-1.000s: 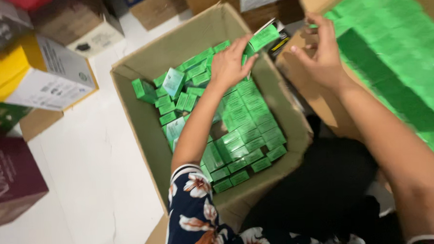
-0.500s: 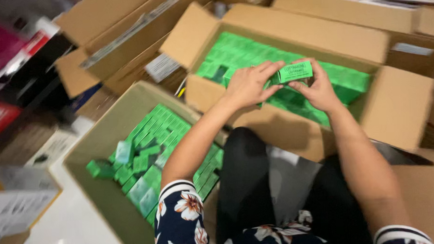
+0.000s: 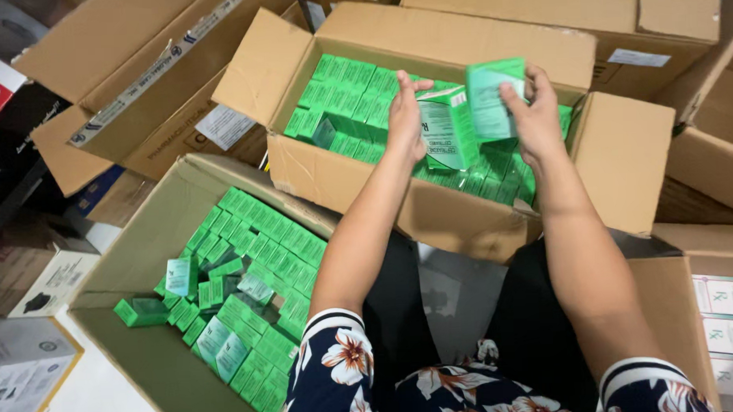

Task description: The person transfers small green boxes from a lower cardboard box to a larger upper box, arranging them in neat rows. The person handles the boxes by hand, picking them up and placing them upright in the larger container.

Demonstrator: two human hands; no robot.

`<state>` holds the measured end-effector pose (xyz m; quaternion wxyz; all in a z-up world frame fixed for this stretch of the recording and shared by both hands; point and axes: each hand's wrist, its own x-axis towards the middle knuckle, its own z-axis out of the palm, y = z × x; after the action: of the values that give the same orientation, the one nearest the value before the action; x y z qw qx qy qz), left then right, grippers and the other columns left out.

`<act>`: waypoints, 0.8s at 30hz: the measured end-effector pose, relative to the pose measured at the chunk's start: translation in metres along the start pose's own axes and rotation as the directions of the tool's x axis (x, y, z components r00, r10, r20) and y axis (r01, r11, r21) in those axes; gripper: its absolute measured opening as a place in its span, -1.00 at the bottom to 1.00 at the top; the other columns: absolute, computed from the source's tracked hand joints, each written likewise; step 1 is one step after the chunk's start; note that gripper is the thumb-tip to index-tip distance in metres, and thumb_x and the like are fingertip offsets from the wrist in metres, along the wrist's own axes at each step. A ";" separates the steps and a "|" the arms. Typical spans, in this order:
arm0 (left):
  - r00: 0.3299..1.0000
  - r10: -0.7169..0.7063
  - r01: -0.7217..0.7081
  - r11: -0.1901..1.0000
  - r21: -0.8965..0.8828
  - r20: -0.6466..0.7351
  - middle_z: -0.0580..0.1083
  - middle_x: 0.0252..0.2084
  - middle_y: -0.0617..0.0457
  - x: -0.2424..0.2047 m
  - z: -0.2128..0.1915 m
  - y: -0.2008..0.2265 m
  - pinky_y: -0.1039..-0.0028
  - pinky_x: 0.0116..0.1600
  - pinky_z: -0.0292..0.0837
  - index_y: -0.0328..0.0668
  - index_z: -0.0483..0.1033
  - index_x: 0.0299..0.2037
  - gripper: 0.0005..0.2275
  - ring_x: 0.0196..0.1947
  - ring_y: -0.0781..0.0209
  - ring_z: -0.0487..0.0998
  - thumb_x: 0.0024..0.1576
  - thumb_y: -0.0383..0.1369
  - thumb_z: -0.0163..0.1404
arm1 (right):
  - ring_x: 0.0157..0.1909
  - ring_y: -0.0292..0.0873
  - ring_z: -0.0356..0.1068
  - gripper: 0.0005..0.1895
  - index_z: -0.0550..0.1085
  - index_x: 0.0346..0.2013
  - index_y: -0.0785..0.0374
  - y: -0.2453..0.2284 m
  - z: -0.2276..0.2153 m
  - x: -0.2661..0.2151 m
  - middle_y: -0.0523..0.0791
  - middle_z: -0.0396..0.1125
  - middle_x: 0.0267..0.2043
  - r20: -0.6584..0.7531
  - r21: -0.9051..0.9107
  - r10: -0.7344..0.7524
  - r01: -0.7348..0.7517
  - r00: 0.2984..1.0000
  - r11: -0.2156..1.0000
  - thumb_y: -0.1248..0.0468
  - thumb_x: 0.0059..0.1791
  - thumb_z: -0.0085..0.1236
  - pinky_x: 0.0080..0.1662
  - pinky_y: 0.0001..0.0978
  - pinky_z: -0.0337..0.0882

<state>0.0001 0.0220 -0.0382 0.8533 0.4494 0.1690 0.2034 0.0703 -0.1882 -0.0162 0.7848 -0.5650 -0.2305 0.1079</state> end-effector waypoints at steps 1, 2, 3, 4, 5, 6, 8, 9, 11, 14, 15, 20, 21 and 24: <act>1.000 -0.023 0.023 1.000 -0.012 -0.012 0.53 -0.26 -0.14 0.000 -0.006 0.001 0.28 -0.19 0.57 -0.33 0.46 -0.06 -0.35 -0.31 0.12 0.57 0.24 0.24 -0.28 | 0.16 -0.23 0.40 -0.51 0.22 0.37 0.30 0.000 0.006 -0.003 -0.02 0.35 0.20 0.039 -0.053 -0.013 0.015 0.999 0.998 0.39 0.17 0.14 0.16 -0.40 0.46; 0.999 -0.039 0.039 0.999 -0.007 -0.022 0.54 -0.27 -0.14 -0.002 -0.010 0.002 0.28 -0.20 0.57 -0.31 0.46 -0.08 -0.35 -0.31 0.12 0.57 0.22 0.25 -0.29 | 0.16 -0.23 0.39 -0.47 0.19 0.39 0.29 -0.002 0.014 -0.006 -0.02 0.33 0.21 0.079 -0.104 -0.025 0.034 0.997 0.994 0.43 0.15 0.15 0.16 -0.40 0.46; 0.998 -0.056 0.056 0.998 -0.003 -0.033 0.54 -0.28 -0.14 -0.004 -0.013 0.004 0.28 -0.21 0.58 -0.30 0.45 -0.09 -0.34 -0.31 0.12 0.58 0.20 0.26 -0.30 | 0.15 -0.24 0.40 -0.45 0.17 0.40 0.28 -0.005 0.023 -0.010 -0.03 0.32 0.19 0.101 -0.109 -0.014 0.025 0.995 0.994 0.44 0.15 0.13 0.13 -0.42 0.46; 0.996 -0.073 0.073 0.997 0.001 -0.043 0.55 -0.28 -0.14 -0.005 -0.015 0.005 0.28 -0.21 0.59 -0.29 0.45 -0.11 -0.34 -0.32 0.11 0.59 0.18 0.27 -0.30 | 0.13 -0.24 0.41 -0.43 0.15 0.41 0.26 -0.008 0.032 -0.014 -0.04 0.31 0.17 0.123 -0.114 -0.002 0.016 0.992 0.993 0.45 0.14 0.12 0.10 -0.44 0.47; 0.996 -0.077 0.077 0.997 0.000 -0.052 0.55 -0.28 -0.13 -0.007 -0.018 0.007 0.28 -0.22 0.60 -0.30 0.45 -0.11 -0.33 -0.32 0.11 0.59 0.17 0.27 -0.30 | 0.12 -0.25 0.41 -0.41 0.13 0.42 0.25 -0.011 0.039 -0.017 -0.05 0.30 0.15 0.144 -0.120 0.010 0.007 0.990 0.993 0.46 0.14 0.11 0.08 -0.45 0.47; 0.995 -0.081 0.080 0.997 -0.003 -0.060 0.56 -0.28 -0.13 -0.007 -0.021 0.008 0.29 -0.22 0.60 -0.30 0.45 -0.11 -0.32 -0.32 0.11 0.59 0.16 0.28 -0.30 | 0.11 -0.24 0.42 -0.42 0.14 0.42 0.24 -0.015 0.045 -0.019 -0.05 0.30 0.15 0.143 -0.099 0.008 0.007 0.990 0.995 0.47 0.14 0.11 0.07 -0.45 0.48; 0.995 -0.068 0.067 0.998 -0.017 -0.071 0.54 -0.30 -0.11 -0.005 -0.028 0.010 0.28 -0.25 0.61 -0.30 0.45 -0.11 -0.33 -0.33 0.12 0.59 0.16 0.28 -0.29 | 0.10 -0.23 0.43 -0.42 0.15 0.42 0.23 -0.019 0.051 -0.020 -0.05 0.31 0.15 0.138 -0.060 0.002 0.006 0.990 0.998 0.48 0.14 0.11 0.07 -0.46 0.49; 0.996 -0.052 0.050 0.998 -0.027 -0.075 0.52 -0.31 -0.09 -0.004 -0.031 0.009 0.28 -0.27 0.60 -0.28 0.44 -0.12 -0.34 -0.34 0.12 0.57 0.17 0.28 -0.28 | 0.10 -0.22 0.44 -0.44 0.15 0.40 0.23 -0.020 0.052 -0.020 -0.05 0.31 0.14 0.139 -0.040 0.004 0.002 0.990 0.999 0.49 0.14 0.11 0.07 -0.45 0.50; 0.999 -0.005 0.002 0.998 -0.055 -0.054 0.50 -0.30 -0.09 -0.001 -0.037 0.009 0.27 -0.27 0.60 -0.29 0.44 -0.11 -0.36 -0.33 0.12 0.56 0.20 0.27 -0.23 | 0.10 -0.20 0.46 -0.45 0.15 0.35 0.22 -0.020 0.050 -0.018 -0.05 0.30 0.14 0.135 -0.003 0.002 -0.001 0.991 1.000 0.50 0.13 0.12 0.08 -0.42 0.53; 0.999 0.028 -0.030 0.996 -0.087 -0.021 0.53 -0.24 -0.11 0.000 -0.044 0.009 0.24 -0.22 0.61 -0.31 0.44 -0.07 -0.40 -0.28 0.09 0.59 0.22 0.22 -0.14 | 0.17 -0.22 0.44 -0.45 0.14 0.30 0.19 -0.015 0.041 -0.019 -0.05 0.28 0.18 0.165 -0.005 -0.075 0.077 0.983 0.997 0.56 0.13 0.14 0.15 -0.42 0.52; 1.000 0.001 -0.003 0.996 -0.085 -0.029 0.54 -0.21 -0.10 0.001 -0.045 0.010 0.21 -0.22 0.60 -0.30 0.44 -0.07 -0.41 -0.26 0.08 0.60 0.20 0.21 -0.12 | 0.16 -0.22 0.43 -0.46 0.14 0.30 0.19 -0.014 0.038 -0.019 -0.07 0.26 0.17 0.142 -0.019 -0.083 0.087 0.986 0.996 0.56 0.15 0.15 0.13 -0.42 0.52; 0.994 -0.089 0.084 0.994 -0.074 -0.070 0.56 -0.09 -0.08 0.003 -0.046 0.006 0.01 -0.02 0.58 -0.26 0.39 0.02 -0.44 -0.10 0.06 0.63 0.16 0.16 -0.09 | -0.02 -0.26 0.39 -0.53 0.16 0.23 0.14 -0.008 0.035 -0.015 -0.14 0.20 0.01 0.021 0.007 -0.019 0.019 1.000 1.000 0.46 0.17 0.20 -0.11 -0.42 0.53; 0.989 -0.122 0.115 0.990 -0.086 -0.087 0.55 -0.06 -0.12 0.004 -0.045 0.003 -0.05 0.01 0.57 -0.27 0.37 0.05 -0.43 -0.07 0.01 0.62 0.18 0.15 -0.09 | -0.03 -0.27 0.39 -0.55 0.16 0.21 0.13 -0.007 0.036 -0.015 -0.14 0.24 0.01 -0.002 -0.009 0.011 -0.011 1.000 1.000 0.43 0.16 0.20 -0.18 -0.44 0.49; 0.982 -0.143 0.140 0.990 -0.029 -0.124 0.49 0.07 -0.10 0.000 -0.036 -0.002 -0.08 0.05 0.48 -0.16 0.30 0.17 -0.47 0.05 0.01 0.54 0.20 0.10 -0.10 | -0.06 -0.30 0.38 -0.57 0.15 0.16 0.08 -0.004 0.037 -0.014 -0.16 0.29 -0.01 -0.068 -0.043 0.079 -0.082 0.995 0.996 0.33 0.15 0.21 -0.33 -0.48 0.41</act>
<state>-0.0168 0.0460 -0.0587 0.8576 0.4141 0.2520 0.1718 0.0398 -0.1646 -0.0061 0.7738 -0.5950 -0.1841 0.1154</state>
